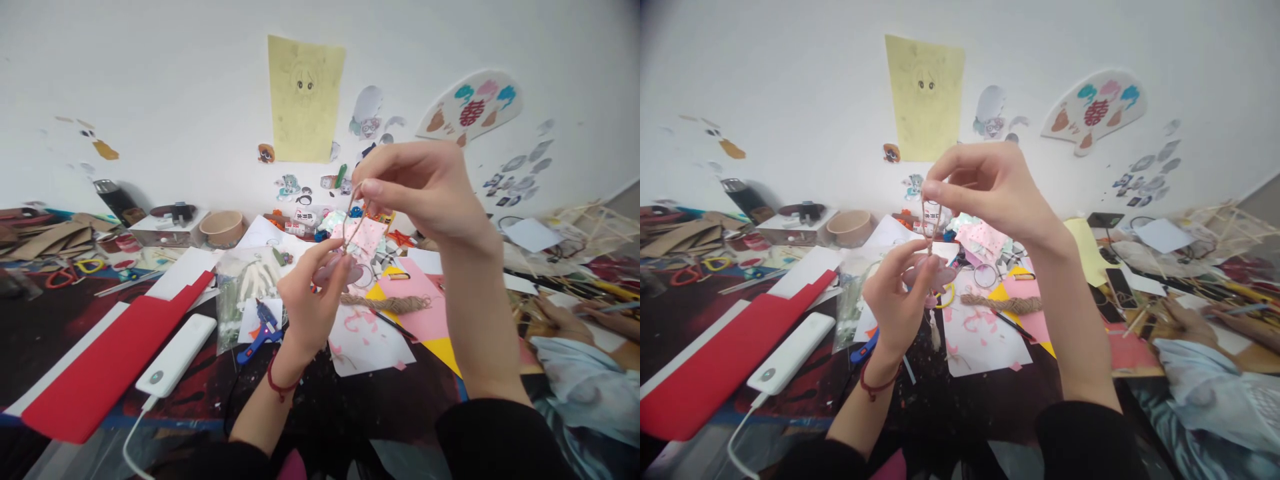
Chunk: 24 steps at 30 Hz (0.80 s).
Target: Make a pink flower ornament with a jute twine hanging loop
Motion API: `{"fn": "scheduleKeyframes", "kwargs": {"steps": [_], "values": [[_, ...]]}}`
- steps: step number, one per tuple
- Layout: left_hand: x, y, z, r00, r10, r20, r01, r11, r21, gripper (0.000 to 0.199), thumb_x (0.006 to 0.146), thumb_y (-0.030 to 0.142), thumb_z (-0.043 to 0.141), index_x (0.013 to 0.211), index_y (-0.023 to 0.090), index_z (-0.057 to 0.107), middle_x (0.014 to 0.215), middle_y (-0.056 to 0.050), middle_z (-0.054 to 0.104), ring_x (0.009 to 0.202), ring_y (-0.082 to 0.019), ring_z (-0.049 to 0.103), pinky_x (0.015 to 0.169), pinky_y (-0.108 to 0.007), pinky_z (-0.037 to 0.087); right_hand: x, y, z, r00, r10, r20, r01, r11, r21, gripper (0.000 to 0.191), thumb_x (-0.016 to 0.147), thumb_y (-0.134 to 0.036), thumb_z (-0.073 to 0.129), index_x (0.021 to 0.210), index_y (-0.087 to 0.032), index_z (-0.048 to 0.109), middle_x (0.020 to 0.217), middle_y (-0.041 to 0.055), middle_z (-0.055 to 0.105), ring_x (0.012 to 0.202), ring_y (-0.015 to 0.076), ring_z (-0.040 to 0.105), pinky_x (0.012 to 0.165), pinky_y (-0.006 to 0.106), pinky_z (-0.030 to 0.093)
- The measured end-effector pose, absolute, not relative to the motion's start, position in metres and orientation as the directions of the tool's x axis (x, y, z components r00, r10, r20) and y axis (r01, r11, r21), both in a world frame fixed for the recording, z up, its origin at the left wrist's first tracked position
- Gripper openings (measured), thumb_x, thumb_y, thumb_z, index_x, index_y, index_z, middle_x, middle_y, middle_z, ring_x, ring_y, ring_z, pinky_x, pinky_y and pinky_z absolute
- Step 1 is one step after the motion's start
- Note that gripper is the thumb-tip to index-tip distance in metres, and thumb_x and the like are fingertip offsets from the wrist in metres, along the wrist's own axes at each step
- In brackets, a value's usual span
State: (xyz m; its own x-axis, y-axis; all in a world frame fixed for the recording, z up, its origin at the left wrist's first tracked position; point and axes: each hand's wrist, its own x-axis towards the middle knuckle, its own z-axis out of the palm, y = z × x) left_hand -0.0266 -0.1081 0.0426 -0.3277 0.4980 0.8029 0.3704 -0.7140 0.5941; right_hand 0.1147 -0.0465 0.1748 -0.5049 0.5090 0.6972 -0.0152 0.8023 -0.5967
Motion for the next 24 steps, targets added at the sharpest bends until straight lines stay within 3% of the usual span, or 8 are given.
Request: {"fn": "scheduleKeyframes", "kwargs": {"steps": [6, 11, 18, 24], "values": [[-0.028, -0.11, 0.043, -0.293, 0.451, 0.843, 0.502, -0.678, 0.537, 0.019, 0.091, 0.024, 0.071, 0.11, 0.022, 0.071, 0.096, -0.002, 0.079, 0.082, -0.015, 0.075, 0.076, -0.027, 0.06, 0.118, -0.055, 0.178, -0.475, 0.539, 0.696, 0.062, 0.809, -0.584, 0.011, 0.086, -0.027, 0.078, 0.077, -0.02, 0.075, 0.075, 0.0007, 0.067, 0.066, 0.0124, 0.057, 0.059, 0.029, 0.048], [-0.027, -0.111, 0.039, -0.269, 0.548, 0.792, 0.463, -0.648, 0.605, 0.025, 0.092, 0.031, 0.07, 0.115, 0.021, 0.068, 0.094, -0.003, 0.077, 0.085, -0.016, 0.073, 0.076, -0.028, 0.059, 0.116, -0.058, 0.181, -0.424, 0.551, 0.719, 0.112, 0.819, -0.563, 0.012, 0.085, -0.029, 0.078, 0.075, -0.023, 0.075, 0.071, -0.001, 0.066, 0.063, 0.0122, 0.054, 0.056, 0.029, 0.045], [-0.033, -0.112, 0.038, -0.24, 0.531, 0.813, 0.518, -0.638, 0.57, 0.036, 0.091, 0.036, 0.072, 0.122, 0.02, 0.061, 0.113, -0.007, 0.074, 0.099, -0.018, 0.07, 0.089, -0.033, 0.053, 0.114, -0.064, 0.189, -0.392, 0.524, 0.756, 0.123, 0.844, -0.522, 0.016, 0.085, -0.032, 0.079, 0.073, -0.023, 0.076, 0.069, -0.0006, 0.066, 0.061, 0.0121, 0.054, 0.056, 0.03, 0.042], [-0.036, -0.117, 0.038, -0.236, 0.498, 0.835, 0.546, -0.643, 0.537, 0.031, 0.09, 0.03, 0.072, 0.118, 0.02, 0.062, 0.106, -0.005, 0.073, 0.09, -0.016, 0.066, 0.084, -0.031, 0.049, 0.115, -0.06, 0.195, -0.397, 0.485, 0.779, 0.081, 0.864, -0.497, 0.019, 0.083, -0.039, 0.081, 0.072, -0.024, 0.077, 0.07, 0.0021, 0.068, 0.056, 0.0136, 0.053, 0.052, 0.033, 0.041]]}}
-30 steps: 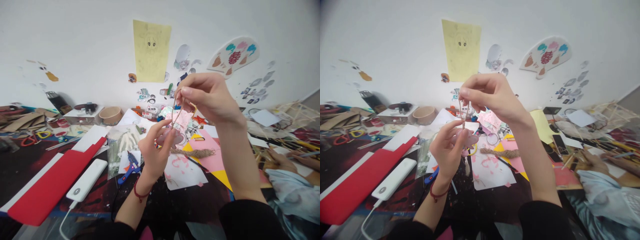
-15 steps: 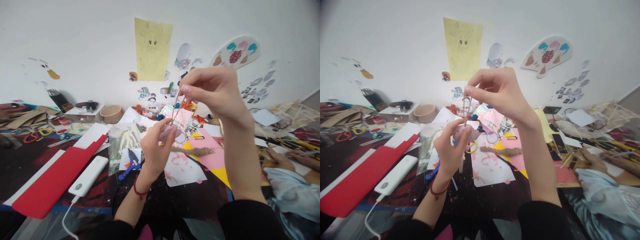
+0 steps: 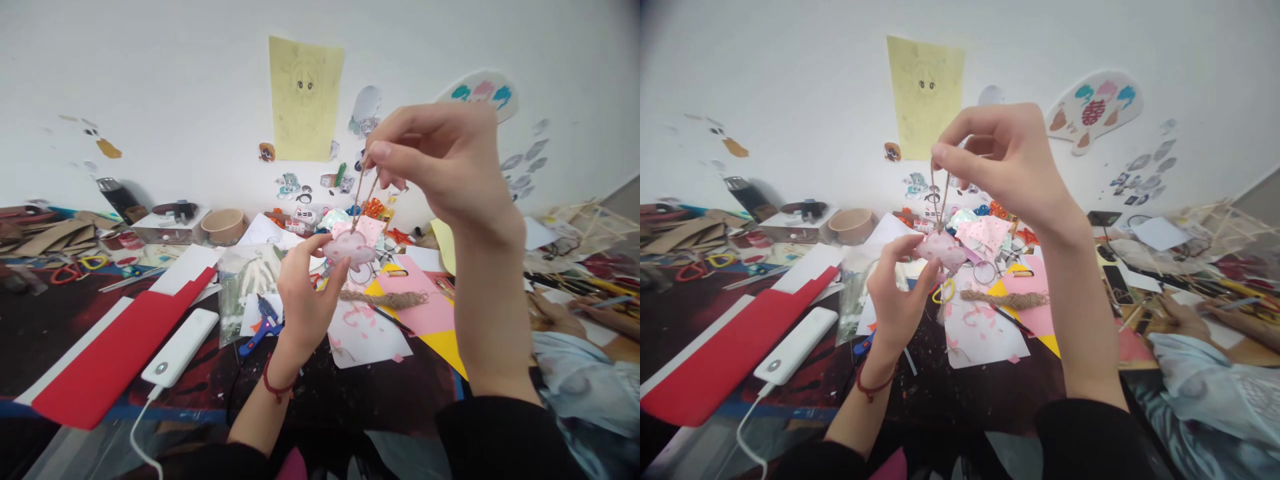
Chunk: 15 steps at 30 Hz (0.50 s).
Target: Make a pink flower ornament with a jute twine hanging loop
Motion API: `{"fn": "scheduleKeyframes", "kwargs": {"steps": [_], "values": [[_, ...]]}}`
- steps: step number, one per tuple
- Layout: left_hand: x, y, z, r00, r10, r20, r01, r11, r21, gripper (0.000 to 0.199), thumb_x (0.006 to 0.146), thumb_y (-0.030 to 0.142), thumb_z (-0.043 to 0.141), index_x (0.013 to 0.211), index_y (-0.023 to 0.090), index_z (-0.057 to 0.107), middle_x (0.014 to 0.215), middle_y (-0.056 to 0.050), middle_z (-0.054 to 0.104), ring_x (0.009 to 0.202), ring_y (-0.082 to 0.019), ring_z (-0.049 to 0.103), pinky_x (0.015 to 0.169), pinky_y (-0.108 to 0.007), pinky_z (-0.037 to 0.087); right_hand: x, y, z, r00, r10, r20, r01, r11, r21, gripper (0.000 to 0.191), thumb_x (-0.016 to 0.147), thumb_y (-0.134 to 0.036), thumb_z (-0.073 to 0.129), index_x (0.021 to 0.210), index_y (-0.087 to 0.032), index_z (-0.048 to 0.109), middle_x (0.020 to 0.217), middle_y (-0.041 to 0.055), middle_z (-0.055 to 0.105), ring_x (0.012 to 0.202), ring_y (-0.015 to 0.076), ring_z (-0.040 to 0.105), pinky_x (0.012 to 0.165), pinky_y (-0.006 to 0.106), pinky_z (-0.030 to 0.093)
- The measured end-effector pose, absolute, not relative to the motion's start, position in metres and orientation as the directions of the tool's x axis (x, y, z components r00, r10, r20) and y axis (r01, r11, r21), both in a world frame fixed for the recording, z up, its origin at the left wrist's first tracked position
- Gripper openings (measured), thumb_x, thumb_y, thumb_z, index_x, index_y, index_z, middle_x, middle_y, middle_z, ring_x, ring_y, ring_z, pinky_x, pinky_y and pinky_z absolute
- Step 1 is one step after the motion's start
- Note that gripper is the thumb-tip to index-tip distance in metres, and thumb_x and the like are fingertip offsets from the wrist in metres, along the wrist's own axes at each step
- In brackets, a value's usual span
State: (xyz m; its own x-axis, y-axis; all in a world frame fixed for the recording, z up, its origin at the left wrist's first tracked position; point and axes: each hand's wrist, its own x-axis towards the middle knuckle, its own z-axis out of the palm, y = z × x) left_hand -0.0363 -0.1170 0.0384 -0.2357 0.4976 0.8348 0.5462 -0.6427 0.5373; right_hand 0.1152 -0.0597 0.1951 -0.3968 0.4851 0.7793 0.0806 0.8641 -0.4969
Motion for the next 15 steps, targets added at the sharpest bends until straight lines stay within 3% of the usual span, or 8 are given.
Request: {"fn": "scheduleKeyframes", "kwargs": {"steps": [7, 15], "values": [[-0.03, -0.124, 0.042, -0.275, 0.388, 0.88, 0.548, -0.688, 0.475, 0.017, 0.089, 0.018, 0.072, 0.104, 0.021, 0.065, 0.093, -0.001, 0.072, 0.081, -0.014, 0.065, 0.079, -0.031, 0.049, 0.113, -0.063, 0.196, -0.383, 0.524, 0.761, 0.103, 0.843, -0.529, 0.019, 0.081, -0.039, 0.082, 0.07, -0.025, 0.075, 0.073, 0.0015, 0.069, 0.056, 0.0142, 0.053, 0.056, 0.034, 0.044], [-0.026, -0.132, 0.038, -0.227, 0.187, 0.956, 0.708, -0.642, 0.294, 0.023, 0.084, 0.011, 0.074, 0.102, 0.021, 0.065, 0.088, -0.002, 0.075, 0.082, -0.017, 0.068, 0.078, -0.034, 0.048, 0.11, -0.073, 0.193, -0.375, 0.537, 0.756, 0.102, 0.834, -0.542, 0.02, 0.081, -0.039, 0.082, 0.069, -0.025, 0.074, 0.073, 0.0016, 0.068, 0.056, 0.0146, 0.052, 0.056, 0.035, 0.042]]}}
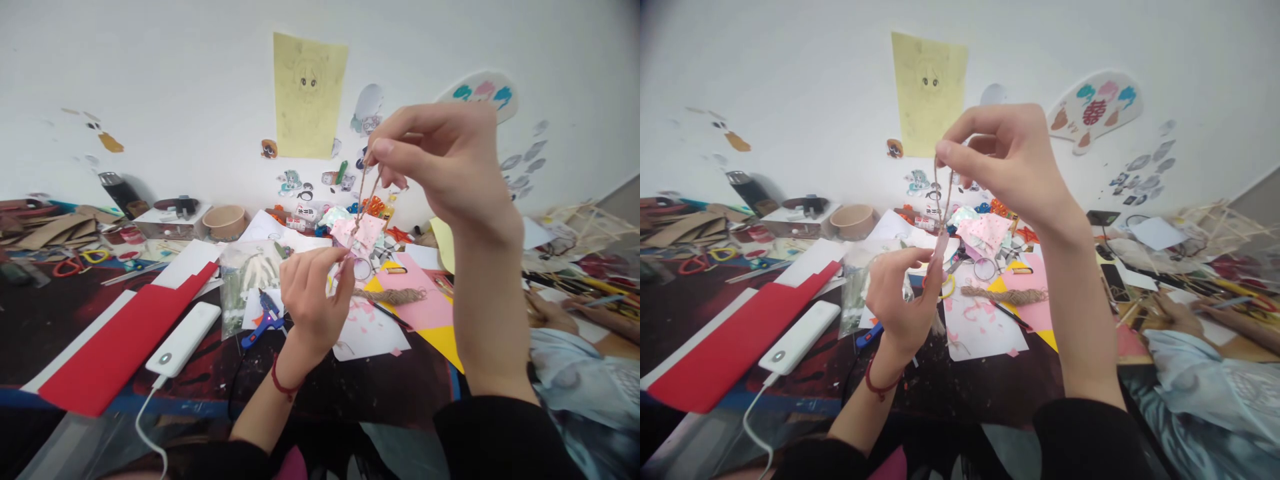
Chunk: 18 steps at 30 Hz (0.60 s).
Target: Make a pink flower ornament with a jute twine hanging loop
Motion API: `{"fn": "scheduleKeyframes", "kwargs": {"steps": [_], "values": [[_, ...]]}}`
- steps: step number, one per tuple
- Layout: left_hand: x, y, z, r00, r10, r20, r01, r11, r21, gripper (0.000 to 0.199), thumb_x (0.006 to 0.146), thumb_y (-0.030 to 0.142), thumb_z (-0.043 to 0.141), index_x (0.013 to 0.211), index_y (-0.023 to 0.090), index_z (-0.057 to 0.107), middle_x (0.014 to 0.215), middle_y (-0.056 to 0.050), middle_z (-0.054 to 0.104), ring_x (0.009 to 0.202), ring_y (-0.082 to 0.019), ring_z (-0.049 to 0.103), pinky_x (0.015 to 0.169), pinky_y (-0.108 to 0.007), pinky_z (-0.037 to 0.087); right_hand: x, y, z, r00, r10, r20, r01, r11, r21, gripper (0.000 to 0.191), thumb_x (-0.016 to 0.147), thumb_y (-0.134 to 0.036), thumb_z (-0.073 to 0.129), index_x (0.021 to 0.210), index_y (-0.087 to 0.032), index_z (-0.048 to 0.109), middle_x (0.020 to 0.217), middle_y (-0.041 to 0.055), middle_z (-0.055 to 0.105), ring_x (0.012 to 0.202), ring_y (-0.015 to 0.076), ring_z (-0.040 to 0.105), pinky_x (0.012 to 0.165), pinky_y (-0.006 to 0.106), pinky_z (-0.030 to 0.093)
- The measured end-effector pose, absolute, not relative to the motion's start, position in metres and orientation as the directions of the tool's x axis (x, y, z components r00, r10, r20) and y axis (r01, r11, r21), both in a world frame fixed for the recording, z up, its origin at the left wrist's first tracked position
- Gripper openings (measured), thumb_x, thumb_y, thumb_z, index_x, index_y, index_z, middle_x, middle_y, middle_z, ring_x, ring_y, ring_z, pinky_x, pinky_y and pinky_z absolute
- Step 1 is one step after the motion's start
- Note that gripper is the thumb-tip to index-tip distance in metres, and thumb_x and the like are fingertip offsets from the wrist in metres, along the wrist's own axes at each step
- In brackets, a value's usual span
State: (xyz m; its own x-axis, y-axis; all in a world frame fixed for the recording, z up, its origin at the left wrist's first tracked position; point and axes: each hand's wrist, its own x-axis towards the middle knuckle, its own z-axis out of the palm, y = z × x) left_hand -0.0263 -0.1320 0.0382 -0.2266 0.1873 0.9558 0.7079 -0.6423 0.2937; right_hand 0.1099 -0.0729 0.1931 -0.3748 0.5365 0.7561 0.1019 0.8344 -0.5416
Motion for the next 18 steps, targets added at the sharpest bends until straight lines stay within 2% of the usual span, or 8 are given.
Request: {"fn": "scheduleKeyframes", "kwargs": {"steps": [8, 10, 13, 18], "values": [[-0.029, -0.142, 0.037, -0.292, 0.288, 0.912, 0.635, -0.655, 0.41, 0.025, 0.087, 0.018, 0.072, 0.11, 0.02, 0.063, 0.097, -0.004, 0.074, 0.084, -0.016, 0.067, 0.082, -0.034, 0.05, 0.109, -0.08, 0.19, -0.407, 0.503, 0.762, 0.073, 0.85, -0.522, 0.018, 0.079, -0.04, 0.083, 0.07, -0.026, 0.077, 0.073, 0.0041, 0.07, 0.058, 0.0162, 0.054, 0.055, 0.037, 0.042], [-0.03, -0.142, 0.04, -0.303, 0.363, 0.881, 0.569, -0.673, 0.472, 0.026, 0.089, 0.023, 0.072, 0.114, 0.019, 0.064, 0.1, -0.004, 0.074, 0.086, -0.015, 0.067, 0.083, -0.033, 0.052, 0.108, -0.085, 0.188, -0.397, 0.506, 0.765, 0.057, 0.846, -0.53, 0.018, 0.08, -0.041, 0.083, 0.071, -0.026, 0.077, 0.073, 0.0039, 0.069, 0.058, 0.0163, 0.054, 0.056, 0.037, 0.043], [-0.031, -0.141, 0.047, -0.283, 0.468, 0.837, 0.443, -0.711, 0.547, 0.018, 0.093, 0.028, 0.069, 0.109, 0.019, 0.069, 0.1, -0.003, 0.075, 0.087, -0.014, 0.068, 0.083, -0.031, 0.053, 0.108, -0.09, 0.185, -0.391, 0.488, 0.78, 0.005, 0.849, -0.529, 0.015, 0.082, -0.035, 0.083, 0.072, -0.025, 0.077, 0.073, 0.0024, 0.067, 0.059, 0.0142, 0.054, 0.055, 0.034, 0.043], [-0.027, -0.139, 0.056, -0.27, 0.567, 0.778, 0.266, -0.733, 0.626, 0.011, 0.093, 0.021, 0.066, 0.102, 0.021, 0.073, 0.097, -0.001, 0.077, 0.086, -0.013, 0.071, 0.079, -0.027, 0.057, 0.121, -0.086, 0.177, -0.414, 0.532, 0.739, 0.046, 0.823, -0.566, 0.017, 0.086, -0.036, 0.079, 0.076, -0.023, 0.077, 0.071, -0.0003, 0.067, 0.058, 0.0106, 0.055, 0.055, 0.029, 0.044]]}}
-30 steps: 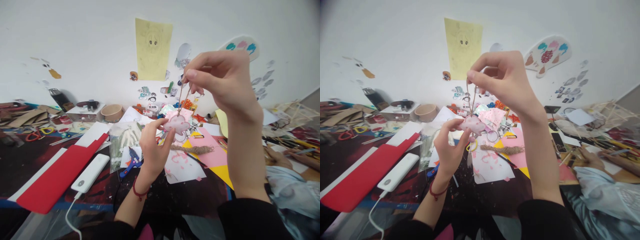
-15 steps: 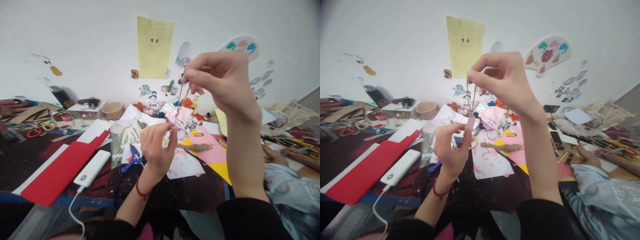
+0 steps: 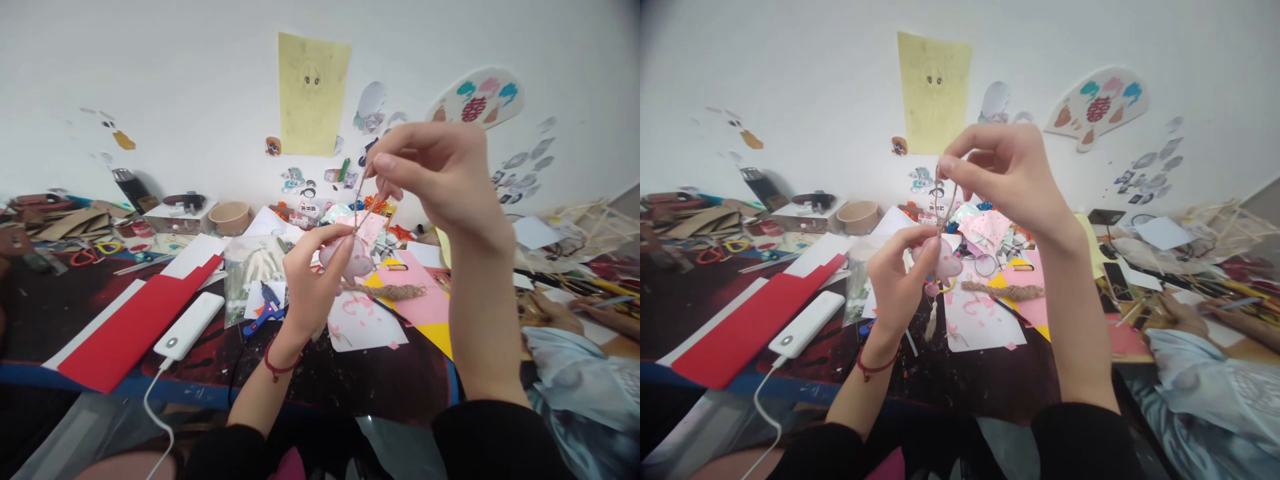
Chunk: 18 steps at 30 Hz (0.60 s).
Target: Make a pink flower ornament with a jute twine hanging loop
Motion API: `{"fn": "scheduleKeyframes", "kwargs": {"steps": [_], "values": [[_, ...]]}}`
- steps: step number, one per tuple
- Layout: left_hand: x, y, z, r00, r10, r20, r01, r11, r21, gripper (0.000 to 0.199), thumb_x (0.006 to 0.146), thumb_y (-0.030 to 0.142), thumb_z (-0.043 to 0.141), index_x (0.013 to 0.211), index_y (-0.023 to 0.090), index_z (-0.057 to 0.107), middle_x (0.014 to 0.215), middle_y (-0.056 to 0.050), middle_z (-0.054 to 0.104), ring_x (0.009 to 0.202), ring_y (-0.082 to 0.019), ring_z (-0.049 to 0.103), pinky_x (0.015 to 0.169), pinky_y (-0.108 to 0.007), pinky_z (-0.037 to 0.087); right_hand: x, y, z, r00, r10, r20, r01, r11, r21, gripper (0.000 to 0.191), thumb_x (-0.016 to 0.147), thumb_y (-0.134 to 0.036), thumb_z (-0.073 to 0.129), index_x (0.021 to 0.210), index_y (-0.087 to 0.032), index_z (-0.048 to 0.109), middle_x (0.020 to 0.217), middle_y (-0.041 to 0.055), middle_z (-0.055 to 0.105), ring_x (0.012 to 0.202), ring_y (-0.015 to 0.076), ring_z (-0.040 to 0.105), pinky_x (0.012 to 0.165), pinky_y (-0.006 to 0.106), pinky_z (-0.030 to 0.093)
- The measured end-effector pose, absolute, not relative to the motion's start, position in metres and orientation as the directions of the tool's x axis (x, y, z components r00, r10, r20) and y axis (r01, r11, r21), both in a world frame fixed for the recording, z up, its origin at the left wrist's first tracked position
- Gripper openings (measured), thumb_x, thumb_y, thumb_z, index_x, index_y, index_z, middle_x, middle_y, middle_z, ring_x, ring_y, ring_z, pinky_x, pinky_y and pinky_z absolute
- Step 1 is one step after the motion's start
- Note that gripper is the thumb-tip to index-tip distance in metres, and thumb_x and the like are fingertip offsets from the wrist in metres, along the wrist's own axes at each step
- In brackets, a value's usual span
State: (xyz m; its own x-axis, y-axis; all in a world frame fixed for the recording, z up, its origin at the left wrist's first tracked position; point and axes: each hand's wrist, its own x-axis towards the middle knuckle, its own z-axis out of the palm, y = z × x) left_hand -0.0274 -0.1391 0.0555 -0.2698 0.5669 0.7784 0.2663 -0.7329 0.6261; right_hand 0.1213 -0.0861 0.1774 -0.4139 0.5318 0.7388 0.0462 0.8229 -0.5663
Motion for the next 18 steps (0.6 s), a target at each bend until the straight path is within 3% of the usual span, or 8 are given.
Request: {"fn": "scheduleKeyframes", "kwargs": {"steps": [3, 7, 9, 12, 18], "values": [[-0.023, -0.138, 0.056, -0.268, 0.55, 0.791, 0.278, -0.742, 0.61, 0.01, 0.093, 0.02, 0.067, 0.1, 0.021, 0.073, 0.096, -0.001, 0.077, 0.088, -0.014, 0.071, 0.083, -0.029, 0.057, 0.137, -0.08, 0.161, -0.448, 0.564, 0.694, 0.026, 0.784, -0.62, 0.023, 0.089, -0.045, 0.074, 0.091, -0.023, 0.078, 0.084, 0.0018, 0.071, 0.066, 0.0118, 0.061, 0.06, 0.027, 0.051], [-0.016, -0.134, 0.054, -0.274, 0.491, 0.827, 0.378, -0.736, 0.562, 0.009, 0.092, 0.019, 0.069, 0.1, 0.021, 0.073, 0.094, 0.0, 0.077, 0.087, -0.013, 0.07, 0.082, -0.028, 0.057, 0.147, -0.079, 0.118, -0.494, 0.635, 0.593, -0.068, 0.652, -0.755, 0.048, 0.083, -0.056, 0.075, 0.121, -0.026, 0.073, 0.098, 0.0055, 0.075, 0.084, 0.0184, 0.072, 0.075, 0.03, 0.06], [-0.013, -0.13, 0.051, -0.28, 0.478, 0.832, 0.41, -0.724, 0.554, 0.009, 0.091, 0.018, 0.07, 0.099, 0.021, 0.073, 0.093, 0.0, 0.077, 0.085, -0.012, 0.07, 0.081, -0.027, 0.057, 0.144, -0.081, 0.096, -0.449, 0.71, 0.542, -0.097, 0.565, -0.82, 0.035, 0.082, -0.043, 0.081, 0.113, -0.028, 0.076, 0.096, 0.0046, 0.077, 0.089, 0.0195, 0.074, 0.078, 0.031, 0.062], [-0.01, -0.122, 0.045, -0.313, 0.487, 0.816, 0.402, -0.71, 0.578, 0.013, 0.089, 0.016, 0.072, 0.101, 0.021, 0.072, 0.095, 0.0, 0.076, 0.084, -0.01, 0.069, 0.081, -0.024, 0.057, 0.132, -0.082, 0.071, -0.285, 0.769, 0.573, -0.146, 0.556, -0.818, 0.021, 0.079, -0.029, 0.085, 0.099, -0.029, 0.079, 0.096, 0.0027, 0.078, 0.087, 0.0198, 0.075, 0.081, 0.034, 0.064], [-0.01, -0.099, 0.038, -0.324, 0.592, 0.738, 0.264, -0.693, 0.671, 0.018, 0.089, 0.014, 0.072, 0.104, 0.021, 0.065, 0.095, 0.002, 0.071, 0.085, -0.008, 0.069, 0.079, -0.019, 0.055, 0.116, -0.06, 0.053, -0.137, 0.755, 0.641, -0.163, 0.621, -0.766, 0.008, 0.078, -0.024, 0.084, 0.085, -0.028, 0.081, 0.085, 0.0017, 0.075, 0.08, 0.0187, 0.072, 0.072, 0.033, 0.063]]}}
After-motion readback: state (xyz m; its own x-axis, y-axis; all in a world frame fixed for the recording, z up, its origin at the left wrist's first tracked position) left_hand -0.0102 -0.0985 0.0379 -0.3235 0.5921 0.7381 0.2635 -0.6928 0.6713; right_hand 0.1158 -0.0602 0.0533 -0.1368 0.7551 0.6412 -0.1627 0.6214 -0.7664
